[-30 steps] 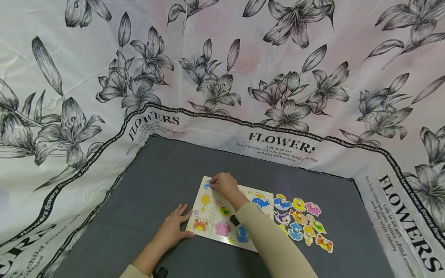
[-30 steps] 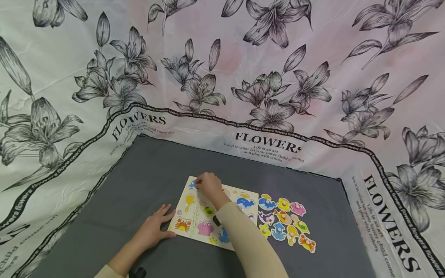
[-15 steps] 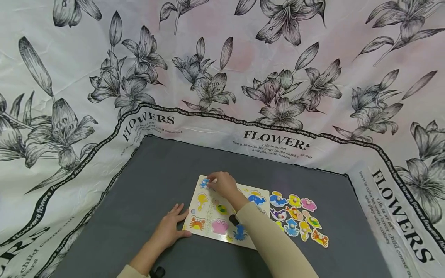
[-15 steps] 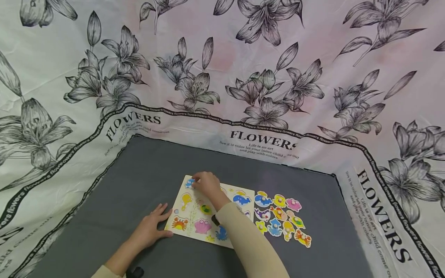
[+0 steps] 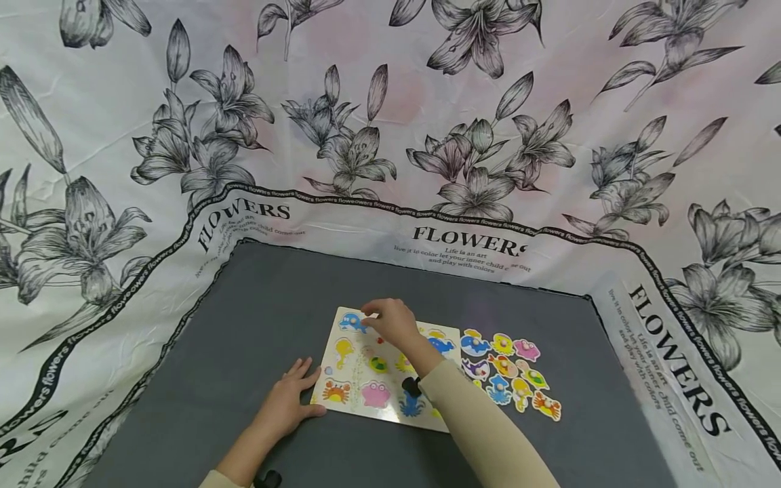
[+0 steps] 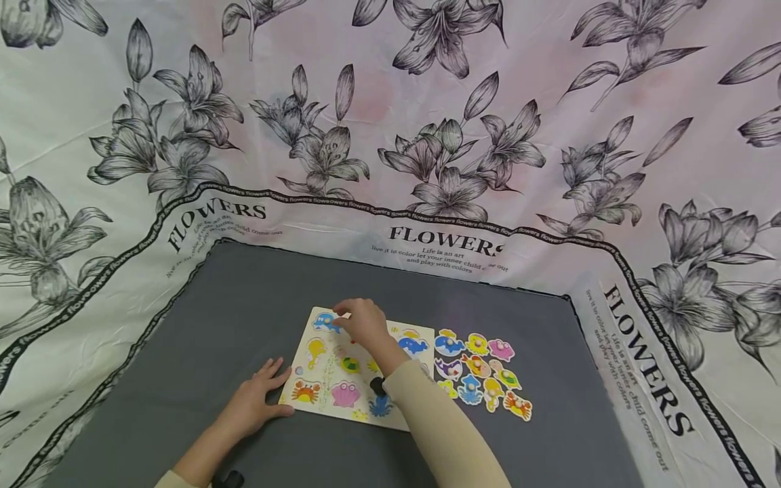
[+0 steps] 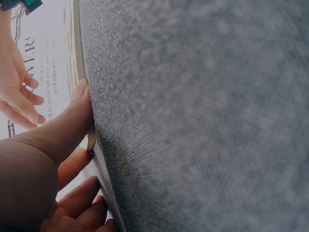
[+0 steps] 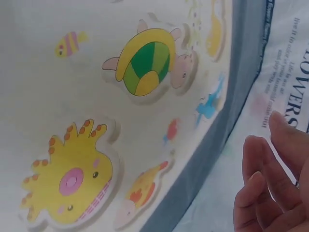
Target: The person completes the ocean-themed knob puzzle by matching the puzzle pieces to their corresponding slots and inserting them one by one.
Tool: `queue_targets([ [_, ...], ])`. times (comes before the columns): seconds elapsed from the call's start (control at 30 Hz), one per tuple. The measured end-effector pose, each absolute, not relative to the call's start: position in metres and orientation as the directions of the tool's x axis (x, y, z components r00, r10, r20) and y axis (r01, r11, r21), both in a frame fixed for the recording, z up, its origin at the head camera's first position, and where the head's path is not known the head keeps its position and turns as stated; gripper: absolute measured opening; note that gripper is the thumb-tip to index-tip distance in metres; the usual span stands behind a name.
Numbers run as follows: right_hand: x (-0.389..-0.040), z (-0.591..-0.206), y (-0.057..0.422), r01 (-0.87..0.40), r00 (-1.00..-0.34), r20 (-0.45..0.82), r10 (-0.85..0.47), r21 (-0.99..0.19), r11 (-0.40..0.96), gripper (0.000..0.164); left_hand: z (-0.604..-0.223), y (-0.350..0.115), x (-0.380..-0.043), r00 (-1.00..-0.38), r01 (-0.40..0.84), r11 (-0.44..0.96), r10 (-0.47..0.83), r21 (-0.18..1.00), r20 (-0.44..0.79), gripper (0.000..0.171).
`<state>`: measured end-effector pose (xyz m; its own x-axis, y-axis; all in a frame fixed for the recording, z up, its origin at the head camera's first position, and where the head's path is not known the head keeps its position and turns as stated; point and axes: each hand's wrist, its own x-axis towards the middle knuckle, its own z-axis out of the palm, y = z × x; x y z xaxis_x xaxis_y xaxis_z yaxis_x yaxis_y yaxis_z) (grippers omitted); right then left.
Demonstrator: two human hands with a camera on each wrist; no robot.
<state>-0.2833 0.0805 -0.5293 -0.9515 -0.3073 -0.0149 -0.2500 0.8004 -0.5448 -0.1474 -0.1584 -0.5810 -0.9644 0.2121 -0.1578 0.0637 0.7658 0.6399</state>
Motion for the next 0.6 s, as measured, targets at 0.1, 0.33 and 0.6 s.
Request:
queue_targets([
  [0.1,-0.279,-0.525,0.084,-0.244,-0.954,-0.012,-0.301,-0.554,0.796,0.028,-0.581,-0.159,-0.147,-0.965,0.069,0.769,0.213,0.636,-0.154,0.084],
  [0.33,-0.266,-0.513,0.097,-0.234,-0.963,0.043,-0.265,-0.621,0.748,0.024,-0.581,-0.159,-0.146,-0.965,0.071,0.766,0.216,0.639,-0.152,0.085],
  [0.6,-0.254,-0.502,0.116,-0.263,-0.963,0.126,-0.239,-0.635,0.726,0.017,-0.580,-0.157,-0.146,-0.963,0.072,0.766,0.221,0.639,-0.156,0.087],
])
